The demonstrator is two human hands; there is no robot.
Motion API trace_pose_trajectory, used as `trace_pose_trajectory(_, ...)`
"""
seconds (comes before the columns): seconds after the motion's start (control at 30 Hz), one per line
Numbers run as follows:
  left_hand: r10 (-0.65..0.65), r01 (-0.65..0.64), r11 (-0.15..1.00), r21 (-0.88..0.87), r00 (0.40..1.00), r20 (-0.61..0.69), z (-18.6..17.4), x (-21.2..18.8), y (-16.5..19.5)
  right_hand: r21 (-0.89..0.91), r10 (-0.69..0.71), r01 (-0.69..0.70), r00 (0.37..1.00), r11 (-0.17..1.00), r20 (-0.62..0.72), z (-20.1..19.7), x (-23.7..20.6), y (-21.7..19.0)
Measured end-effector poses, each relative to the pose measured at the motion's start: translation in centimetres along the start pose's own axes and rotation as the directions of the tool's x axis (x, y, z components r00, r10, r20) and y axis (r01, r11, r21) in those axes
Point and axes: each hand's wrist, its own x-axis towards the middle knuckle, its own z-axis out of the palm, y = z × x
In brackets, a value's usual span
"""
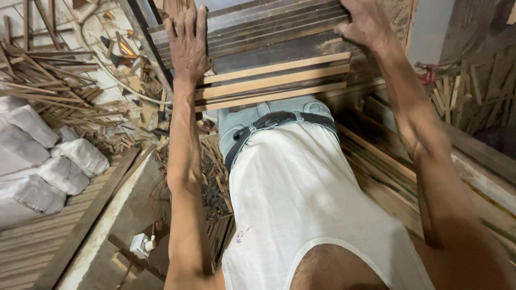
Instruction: The person sorts and stacks thin wooden strips at a table saw, aligning them into a pile and moving pieces one at a time. They push a wheeled cart, gather small cut wood blocks from the floor, and continue arranging the strips on the saw table.
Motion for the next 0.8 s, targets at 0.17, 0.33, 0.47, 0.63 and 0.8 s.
trace_pose_trajectory(0.17, -0.026, 0.036, 0.988, -0.149, 0.997, 0.072, -0.5, 0.5, -0.2, -0.26, -0.192, 0.186, 0.981, 0.948, 0.0, -0.7, -0.2, 0.4)
trace_pose_trajectory(0.33, -0.024, 0.038, 0.986, -0.165, 0.996, 0.091, -0.9, 0.3, -0.2, -0.172, -0.218, 0.223, 0.975, 0.96, 0.044, -0.8, -0.1, 1.1)
trace_pose_trajectory(0.47, 0.0, 0.006, 0.994, -0.112, 0.998, 0.06, -0.7, 0.2, -0.6, -0.133, -0.258, 0.249, 0.965, 0.959, -0.056, -0.8, 0.0, 1.7)
trace_pose_trajectory(0.63, 0.013, 0.0, 0.987, -0.158, 0.997, 0.081, -0.6, 0.3, -0.7, -0.151, -0.246, 0.245, 0.969, 0.958, 0.012, -0.6, 0.5, 1.6)
trace_pose_trajectory(0.8, -0.006, 0.018, 0.996, -0.09, 0.992, 0.126, -3.0, 1.3, -0.5, -0.147, -0.26, 0.254, 0.965, 0.956, -0.023, -0.1, 0.5, 1.7)
